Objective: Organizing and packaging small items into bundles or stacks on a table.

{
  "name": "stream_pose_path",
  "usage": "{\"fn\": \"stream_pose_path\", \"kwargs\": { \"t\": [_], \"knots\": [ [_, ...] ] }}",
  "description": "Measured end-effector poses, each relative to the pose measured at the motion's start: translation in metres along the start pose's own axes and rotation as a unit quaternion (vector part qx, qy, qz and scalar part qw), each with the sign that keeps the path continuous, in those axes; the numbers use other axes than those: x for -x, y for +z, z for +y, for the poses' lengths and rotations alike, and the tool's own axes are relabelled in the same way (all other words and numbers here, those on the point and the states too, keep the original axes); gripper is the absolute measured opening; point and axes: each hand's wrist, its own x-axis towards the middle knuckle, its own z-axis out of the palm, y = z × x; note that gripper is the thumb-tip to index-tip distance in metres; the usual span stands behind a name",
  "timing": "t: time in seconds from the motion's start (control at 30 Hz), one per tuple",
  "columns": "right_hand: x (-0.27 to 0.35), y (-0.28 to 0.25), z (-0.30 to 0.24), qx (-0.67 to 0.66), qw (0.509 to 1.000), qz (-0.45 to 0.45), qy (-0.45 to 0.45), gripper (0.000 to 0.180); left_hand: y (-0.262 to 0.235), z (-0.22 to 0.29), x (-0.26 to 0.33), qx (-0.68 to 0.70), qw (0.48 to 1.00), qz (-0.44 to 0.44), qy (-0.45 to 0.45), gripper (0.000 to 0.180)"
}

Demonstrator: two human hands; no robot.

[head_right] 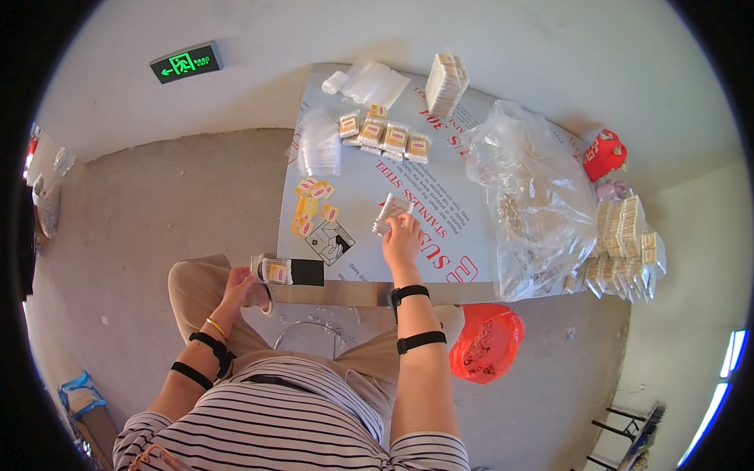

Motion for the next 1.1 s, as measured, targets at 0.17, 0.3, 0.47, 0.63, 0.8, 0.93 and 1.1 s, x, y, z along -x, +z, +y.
{"fn": "stream_pose_path", "kwargs": {
  "t": [0.17, 0.3, 0.47, 0.63, 0.8, 0.93, 1.1],
  "knots": [
    [-0.002, -0.001, -0.003, 0.009, 1.0, -0.024, 0.008, 0.024, -0.003, 0.001, 0.001, 0.012, 1.0, -0.002, -0.003, 0.046],
    [-0.005, -0.005, -0.004, 0.012, 0.999, -0.041, 0.007, 0.023, -0.003, -0.002, 0.0, 0.016, 1.0, -0.001, -0.005, 0.044],
    [-0.01, -0.005, 0.001, 0.008, 0.999, -0.032, 0.028, 0.022, -0.002, -0.004, -0.002, 0.013, 1.0, 0.004, -0.002, 0.044],
    [-0.01, -0.002, 0.003, 0.014, 0.999, -0.04, 0.028, 0.021, -0.002, -0.002, 0.0, 0.021, 1.0, 0.004, -0.005, 0.043],
    [-0.012, -0.001, 0.006, 0.005, 0.999, -0.047, 0.021, 0.022, -0.003, 0.003, 0.002, 0.014, 1.0, 0.002, -0.012, 0.042],
    [-0.018, 0.001, 0.006, 0.02, 0.998, -0.043, 0.034, 0.024, -0.007, -0.001, 0.0, 0.014, 1.0, 0.009, 0.002, 0.042],
    [-0.02, 0.002, 0.007, 0.027, 0.998, -0.049, 0.035, 0.024, -0.007, 0.003, 0.003, 0.007, 1.0, 0.014, 0.003, 0.043]
  ]
}}
